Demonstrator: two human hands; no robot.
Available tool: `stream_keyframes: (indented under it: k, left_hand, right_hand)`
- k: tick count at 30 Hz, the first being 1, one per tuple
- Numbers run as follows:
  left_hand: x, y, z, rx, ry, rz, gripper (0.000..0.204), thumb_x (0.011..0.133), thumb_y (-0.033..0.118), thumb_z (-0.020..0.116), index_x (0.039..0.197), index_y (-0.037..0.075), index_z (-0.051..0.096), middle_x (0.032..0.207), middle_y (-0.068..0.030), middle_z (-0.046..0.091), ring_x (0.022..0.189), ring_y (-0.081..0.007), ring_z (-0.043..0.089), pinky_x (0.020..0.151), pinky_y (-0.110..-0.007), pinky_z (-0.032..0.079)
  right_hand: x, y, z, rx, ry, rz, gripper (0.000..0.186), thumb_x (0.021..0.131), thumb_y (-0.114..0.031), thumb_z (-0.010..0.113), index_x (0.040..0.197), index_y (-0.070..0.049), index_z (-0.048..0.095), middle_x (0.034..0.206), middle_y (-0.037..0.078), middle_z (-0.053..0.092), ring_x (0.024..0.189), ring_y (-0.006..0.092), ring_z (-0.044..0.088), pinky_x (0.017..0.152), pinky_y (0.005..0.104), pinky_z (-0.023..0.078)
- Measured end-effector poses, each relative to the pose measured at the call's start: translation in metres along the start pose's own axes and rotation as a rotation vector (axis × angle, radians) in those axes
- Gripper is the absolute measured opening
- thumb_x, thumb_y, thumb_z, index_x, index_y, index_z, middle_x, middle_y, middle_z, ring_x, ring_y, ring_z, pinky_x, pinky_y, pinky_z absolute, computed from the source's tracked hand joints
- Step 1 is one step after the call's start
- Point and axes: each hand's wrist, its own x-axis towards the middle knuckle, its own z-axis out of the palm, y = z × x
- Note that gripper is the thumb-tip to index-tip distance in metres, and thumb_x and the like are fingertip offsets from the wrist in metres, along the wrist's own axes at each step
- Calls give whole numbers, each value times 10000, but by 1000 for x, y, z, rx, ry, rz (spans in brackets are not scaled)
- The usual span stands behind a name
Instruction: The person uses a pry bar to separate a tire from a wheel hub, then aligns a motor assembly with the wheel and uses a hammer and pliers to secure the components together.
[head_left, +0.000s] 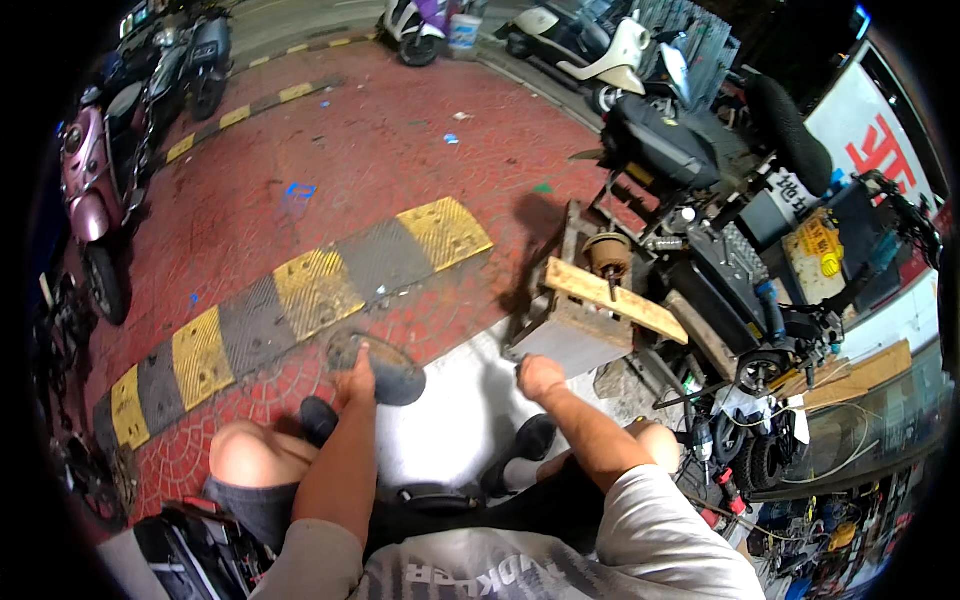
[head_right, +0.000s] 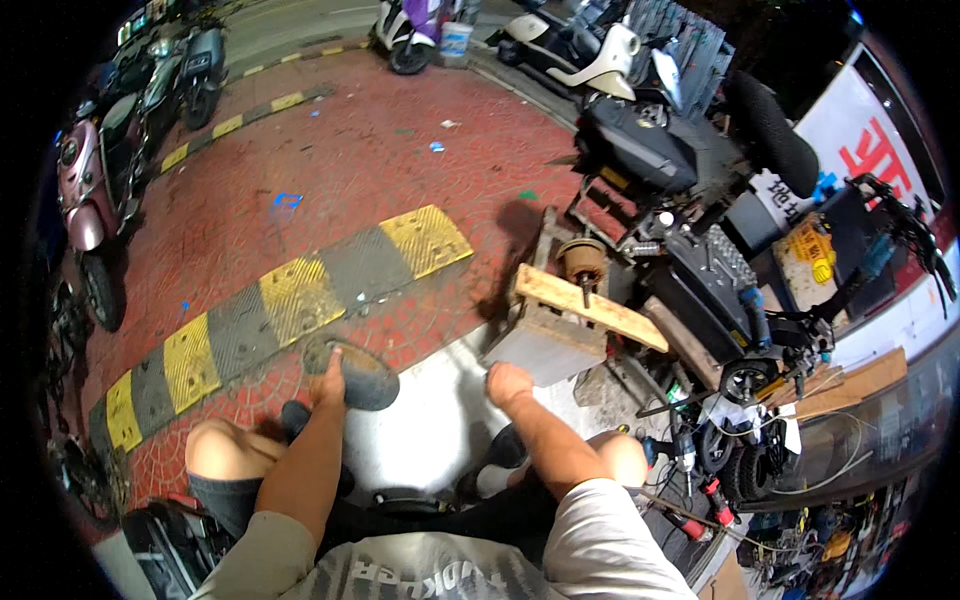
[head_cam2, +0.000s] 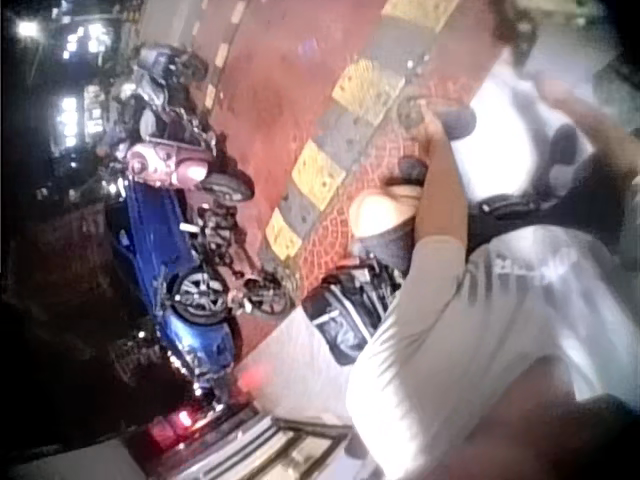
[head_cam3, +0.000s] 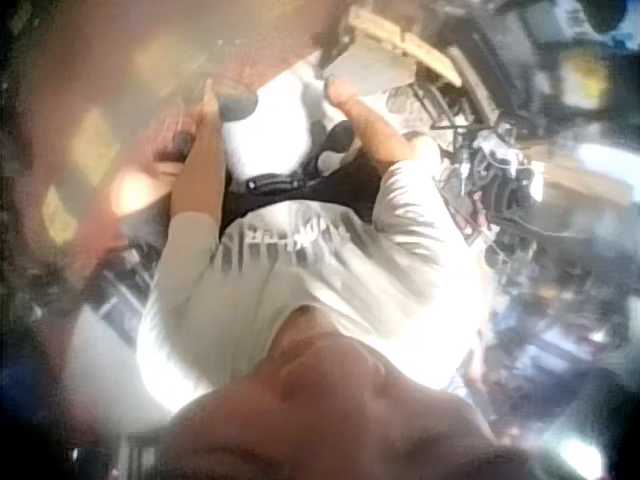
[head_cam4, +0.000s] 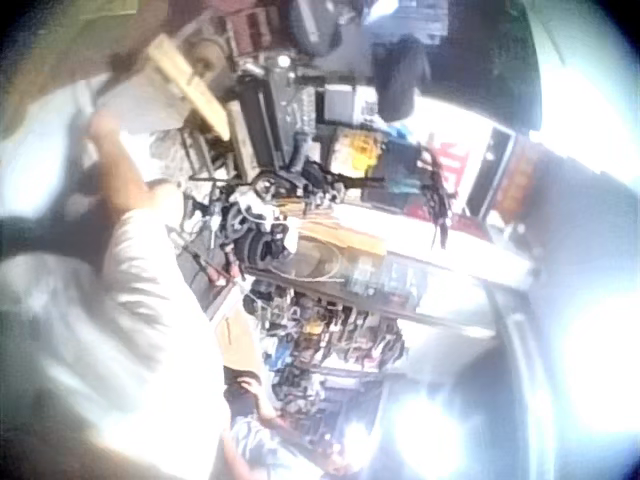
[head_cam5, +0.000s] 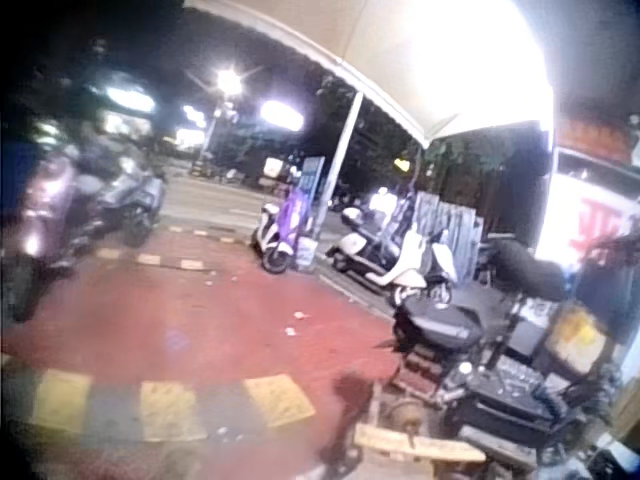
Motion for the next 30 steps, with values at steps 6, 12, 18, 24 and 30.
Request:
stream_keyframes:
  k: [6, 12, 18, 24, 30]
  left_hand:
    - [-14, 2, 8, -178, 96, 40, 1474, 694, 903, 819, 1616, -147, 351, 1483, -357, 656, 1370, -508, 658, 1169, -537, 505]
    - [-24, 17, -2, -93, 78, -31, 1387, 724, 810, 879, 1662, -54, 333, 1547, -345, 613, 1394, -479, 643, 1166, -535, 507]
    - [-25, 10, -2, -128, 135, 78, 1361, 731, 885, 799, 1554, -142, 453, 1448, -351, 682, 1353, -483, 673, 1141, -528, 522]
    - [-34, 21, -7, -140, 54, -8, 1417, 742, 824, 854, 1722, -13, 265, 1589, -338, 585, 1489, -472, 569, 1258, -519, 403]
    - [-36, 17, -7, -120, 71, 11, 1389, 734, 848, 841, 1684, -36, 345, 1556, -328, 619, 1446, -458, 612, 1215, -509, 457]
  right_hand:
    - [8, 4, -22, -99, -5, 126, 342, 1039, -214, 585, 1235, -22, 789, 1236, 222, 818, 1173, 383, 798, 993, 464, 641]
    - [14, 3, -26, -82, -35, 164, 339, 1044, -238, 595, 1238, -43, 793, 1246, 210, 818, 1199, 372, 790, 1010, 467, 634]
    - [6, -18, -22, -178, -110, -43, 357, 1070, -304, 576, 1177, -69, 823, 1236, 192, 822, 1193, 354, 788, 1011, 454, 631]
    - [15, -4, -24, -131, -30, 38, 370, 1062, -271, 537, 1203, -18, 766, 1186, 256, 811, 1146, 413, 790, 1006, 477, 626]
    - [20, 6, -30, -52, 34, 188, 360, 1038, -263, 556, 1165, -21, 792, 1186, 240, 818, 1164, 410, 788, 1013, 469, 629]
